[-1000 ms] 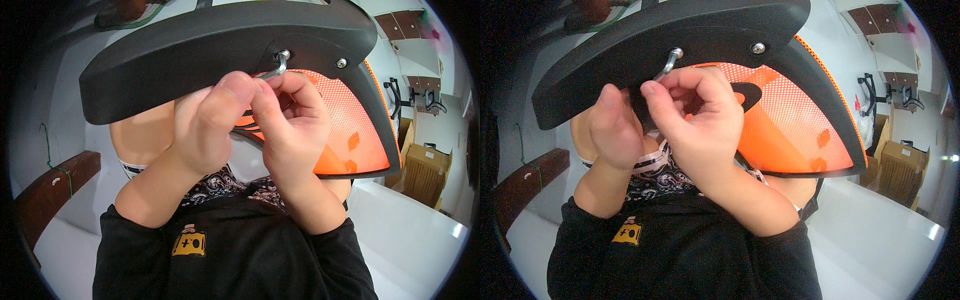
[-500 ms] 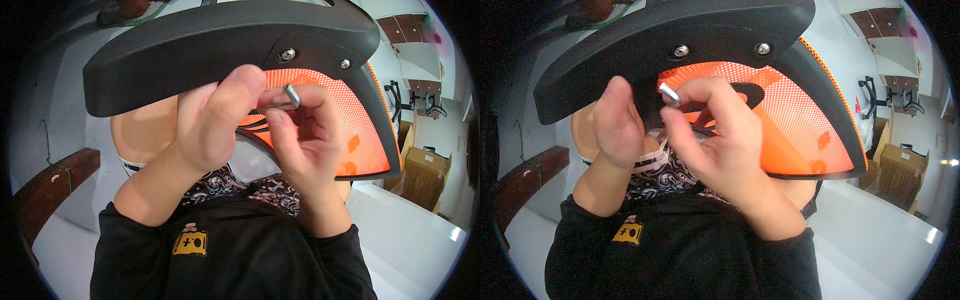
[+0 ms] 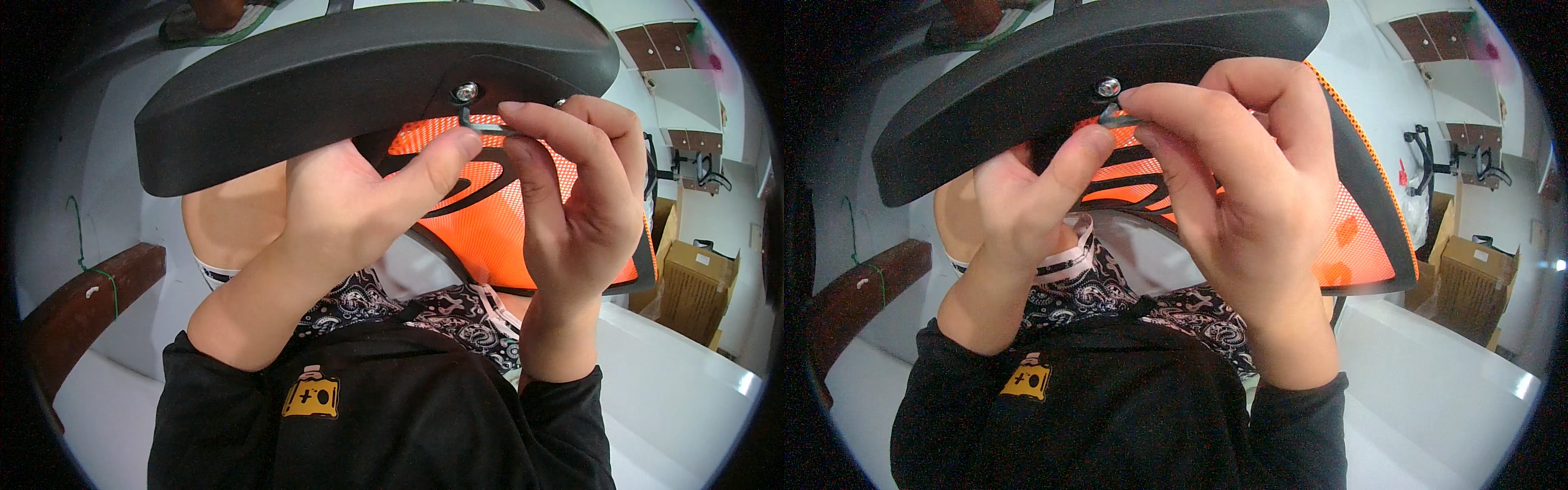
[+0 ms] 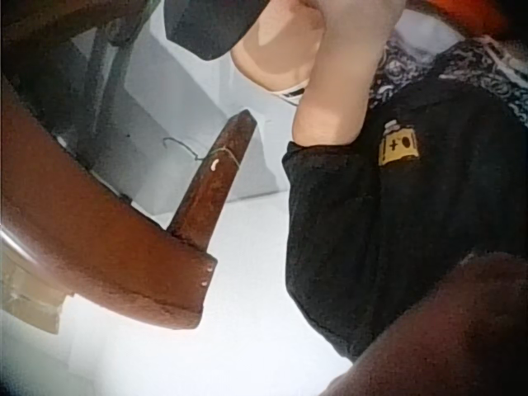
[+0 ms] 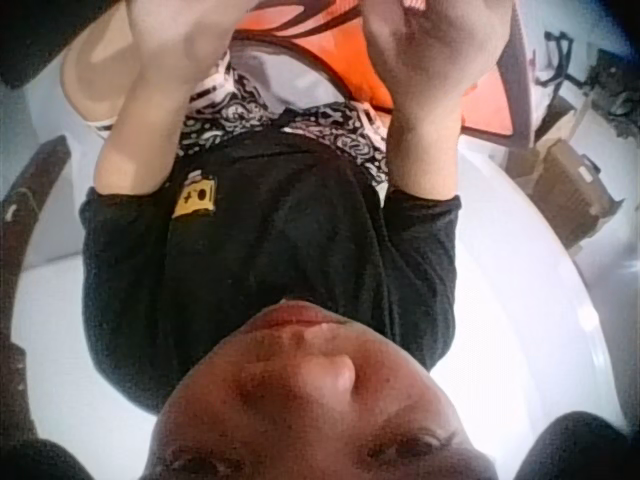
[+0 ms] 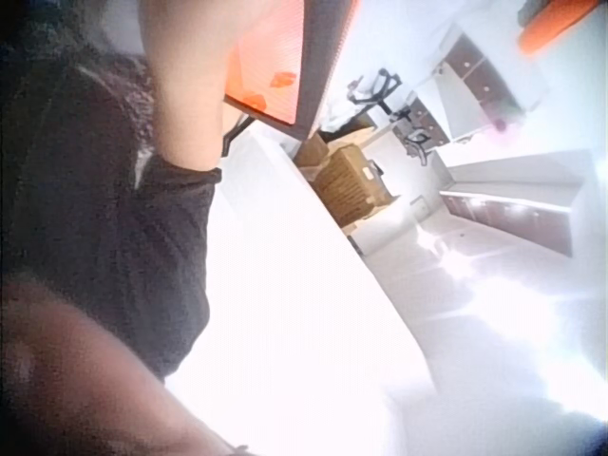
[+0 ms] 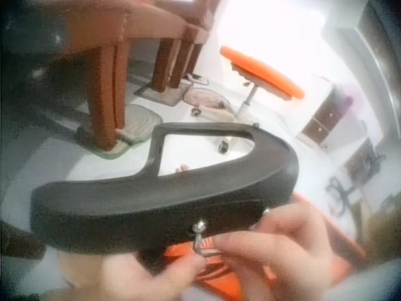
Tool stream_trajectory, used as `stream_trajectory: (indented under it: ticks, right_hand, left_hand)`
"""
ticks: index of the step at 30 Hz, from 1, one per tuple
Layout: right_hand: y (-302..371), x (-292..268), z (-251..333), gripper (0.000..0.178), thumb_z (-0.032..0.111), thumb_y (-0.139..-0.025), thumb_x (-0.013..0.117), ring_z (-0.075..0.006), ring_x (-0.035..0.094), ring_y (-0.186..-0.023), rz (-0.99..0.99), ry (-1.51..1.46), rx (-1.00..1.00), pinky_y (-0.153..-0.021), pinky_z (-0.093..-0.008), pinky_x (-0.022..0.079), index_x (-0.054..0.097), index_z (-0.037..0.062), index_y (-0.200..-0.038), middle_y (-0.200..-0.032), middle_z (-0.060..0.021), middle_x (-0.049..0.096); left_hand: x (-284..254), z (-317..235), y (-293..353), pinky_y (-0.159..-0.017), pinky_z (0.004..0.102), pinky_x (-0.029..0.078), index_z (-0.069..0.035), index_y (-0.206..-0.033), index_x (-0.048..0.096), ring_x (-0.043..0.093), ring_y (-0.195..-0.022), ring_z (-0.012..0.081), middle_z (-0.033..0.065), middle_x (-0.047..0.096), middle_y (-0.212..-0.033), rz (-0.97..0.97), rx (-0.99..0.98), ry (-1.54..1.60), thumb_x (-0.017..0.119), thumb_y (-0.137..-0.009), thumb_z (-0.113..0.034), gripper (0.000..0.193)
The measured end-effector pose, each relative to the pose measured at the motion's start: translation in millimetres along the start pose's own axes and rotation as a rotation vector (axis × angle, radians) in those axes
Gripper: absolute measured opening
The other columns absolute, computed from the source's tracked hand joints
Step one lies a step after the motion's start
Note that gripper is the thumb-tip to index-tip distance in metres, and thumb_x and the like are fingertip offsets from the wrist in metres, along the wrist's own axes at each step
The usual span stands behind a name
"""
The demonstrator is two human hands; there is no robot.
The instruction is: The person assembles an office chair by attaching the orange mesh backrest to the black plastic frame. They insert and tighten multiple screws using an Allen key to secure the components together.
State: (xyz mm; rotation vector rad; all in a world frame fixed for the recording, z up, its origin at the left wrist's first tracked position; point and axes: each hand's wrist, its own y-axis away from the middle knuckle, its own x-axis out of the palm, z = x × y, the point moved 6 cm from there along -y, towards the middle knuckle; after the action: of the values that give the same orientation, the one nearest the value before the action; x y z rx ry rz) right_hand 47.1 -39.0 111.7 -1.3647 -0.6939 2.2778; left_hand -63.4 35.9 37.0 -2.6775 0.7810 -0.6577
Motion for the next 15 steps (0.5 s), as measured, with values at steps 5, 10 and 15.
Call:
stream_trajectory:
  ticks: [5, 10, 15]
  right_hand:
    - [-4.8, -2.5, 1.8, 0.027, -0.008, -0.069, 0.072, -0.0135, 0.05, -0.081, 0.027, -0.012, -0.038, -0.072, -0.0226, 0.042, 0.07, 0.0007, -0.094, -0.09, -0.0045, 0.051]
    - [-5.7, -4.7, 0.6, 0.027, -0.01, -0.068, 0.071, -0.0132, 0.05, -0.081, 0.0, 0.017, -0.035, -0.071, -0.022, 0.041, 0.071, 0.0005, -0.093, -0.088, -0.0038, 0.051]
    - [-6.6, -5.2, -0.9, 0.026, -0.009, -0.068, 0.072, -0.0128, 0.049, -0.079, -0.016, -0.016, -0.056, -0.069, -0.022, 0.04, 0.071, 0.0014, -0.093, -0.086, -0.0032, 0.051]
  left_hand:
    - [0.9, -1.5, -0.1, -0.081, 0.0291, 0.051, 0.004, -0.104, 0.064, 0.065, -0.09, 0.0175, 0.0119, 0.067, -0.102, 0.025, -0.009, -0.019, 0.07, -0.081, -0.003, 0.025]
    - [3.4, -9.1, 1.1, -0.082, 0.0297, 0.052, -0.002, -0.107, 0.066, 0.066, -0.09, 0.0221, 0.0139, 0.067, -0.101, 0.033, 0.108, -0.232, 0.069, -0.081, -0.002, 0.026]
    - [2.7, -7.7, 0.5, -0.077, 0.0284, 0.055, -0.006, -0.109, 0.067, 0.068, -0.089, 0.0232, 0.0147, 0.067, -0.101, 0.056, 0.181, -0.443, 0.068, -0.081, -0.004, 0.028]
